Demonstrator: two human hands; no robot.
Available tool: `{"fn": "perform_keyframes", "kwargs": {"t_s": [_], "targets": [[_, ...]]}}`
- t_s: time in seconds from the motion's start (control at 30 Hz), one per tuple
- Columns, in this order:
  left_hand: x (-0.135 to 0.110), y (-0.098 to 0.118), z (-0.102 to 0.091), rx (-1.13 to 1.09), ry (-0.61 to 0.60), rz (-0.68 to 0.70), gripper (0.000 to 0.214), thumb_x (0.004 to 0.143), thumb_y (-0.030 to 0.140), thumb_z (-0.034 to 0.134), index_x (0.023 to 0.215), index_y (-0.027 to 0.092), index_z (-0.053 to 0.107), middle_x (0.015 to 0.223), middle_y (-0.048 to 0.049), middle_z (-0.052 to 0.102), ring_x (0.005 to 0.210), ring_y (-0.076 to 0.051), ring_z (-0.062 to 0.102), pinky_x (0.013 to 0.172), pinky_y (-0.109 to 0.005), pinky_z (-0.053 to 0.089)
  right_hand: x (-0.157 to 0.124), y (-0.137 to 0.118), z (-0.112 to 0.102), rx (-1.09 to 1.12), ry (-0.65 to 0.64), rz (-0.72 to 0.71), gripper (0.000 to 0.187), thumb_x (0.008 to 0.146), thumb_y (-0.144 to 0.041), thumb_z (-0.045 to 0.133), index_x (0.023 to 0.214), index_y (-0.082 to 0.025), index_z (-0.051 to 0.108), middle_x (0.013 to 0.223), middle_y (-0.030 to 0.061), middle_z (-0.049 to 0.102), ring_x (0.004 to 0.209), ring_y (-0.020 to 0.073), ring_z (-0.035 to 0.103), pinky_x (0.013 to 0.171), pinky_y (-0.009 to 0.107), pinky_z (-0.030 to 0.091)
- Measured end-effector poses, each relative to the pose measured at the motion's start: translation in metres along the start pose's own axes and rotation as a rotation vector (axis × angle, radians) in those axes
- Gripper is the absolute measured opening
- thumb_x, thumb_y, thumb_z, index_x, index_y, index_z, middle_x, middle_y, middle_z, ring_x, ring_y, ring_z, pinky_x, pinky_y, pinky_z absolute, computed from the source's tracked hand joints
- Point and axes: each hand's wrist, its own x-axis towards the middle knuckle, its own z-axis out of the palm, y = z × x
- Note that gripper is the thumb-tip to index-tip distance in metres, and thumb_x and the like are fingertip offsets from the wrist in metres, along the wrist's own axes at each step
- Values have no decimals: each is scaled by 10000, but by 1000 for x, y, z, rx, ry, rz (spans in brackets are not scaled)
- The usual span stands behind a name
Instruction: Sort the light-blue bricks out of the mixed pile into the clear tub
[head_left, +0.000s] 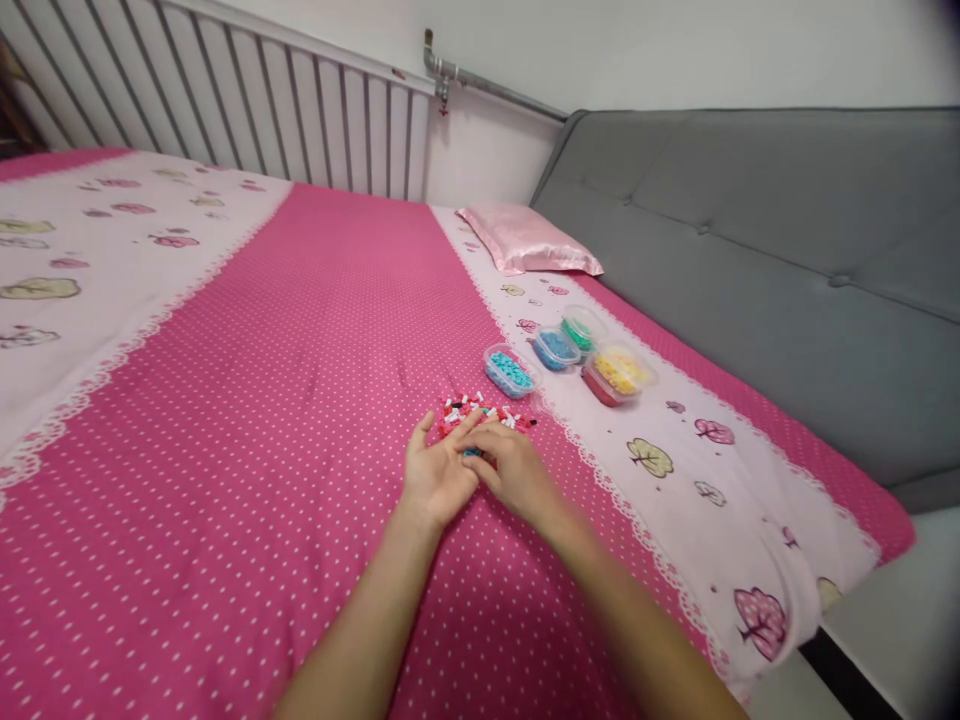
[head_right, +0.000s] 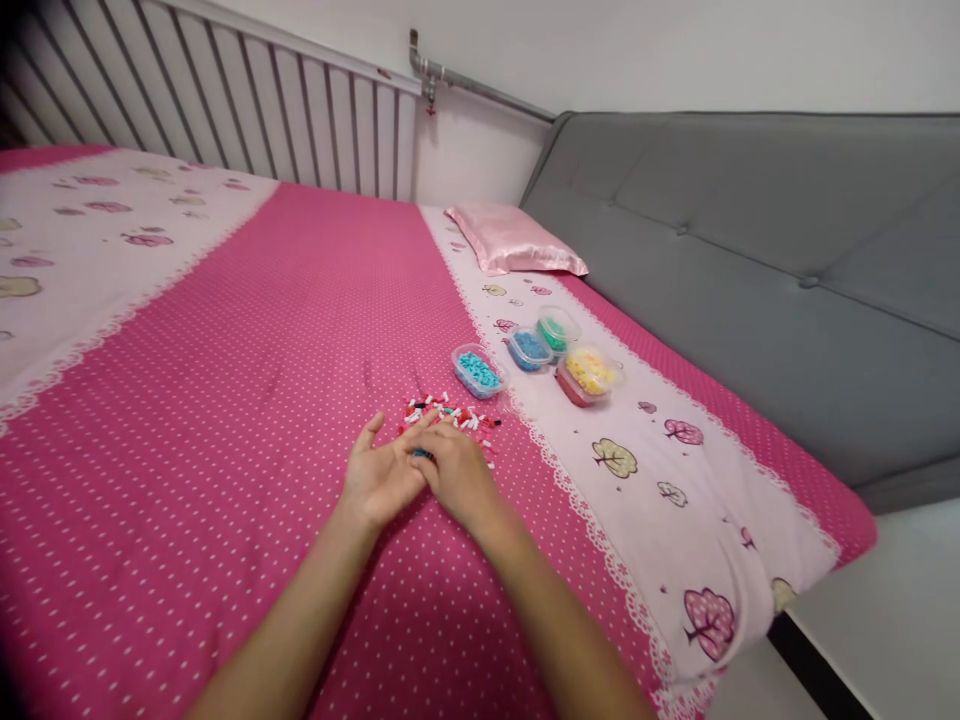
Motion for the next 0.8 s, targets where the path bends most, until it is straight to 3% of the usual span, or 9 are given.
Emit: {"fn": "perform_keyframes", "kwargs": {"t_s": [0.2,0.43,0.57,0.8], "targets": [[0,4,0,78,-5,25,574,864,483,335,1209,60,514,777,-87,640,743,-198,629,677,-306,504,6,-1,4,-21,14,3,186,725,-75,564,857,-182,639,867,51,622,836,187,571,777,334,477],[2,4,0,77,-27,49,535,854,460,339,1172,74,529,826,-100,647,791,-236,635,806,-409,493,13,3,13,52,103,132,188,675,-98,555,822,-167,650,840,47,606,713,153,572,623,264,494],[3,4,-2,52,-36,74,534,852,458,349,1181,70,514,846,-112,646,835,-255,637,822,-428,488,14,7,15,80,107,141,239,665,-91,553,856,-172,673,845,41,618,676,134,583,613,254,509],[1,6,-1,42,-73,68,545,869,468,320,1218,83,484,835,-113,631,850,-264,643,828,-448,485,15,7,15,77,113,86,261,658,-71,557,840,-186,703,879,52,671,803,162,629,667,258,536]]}}
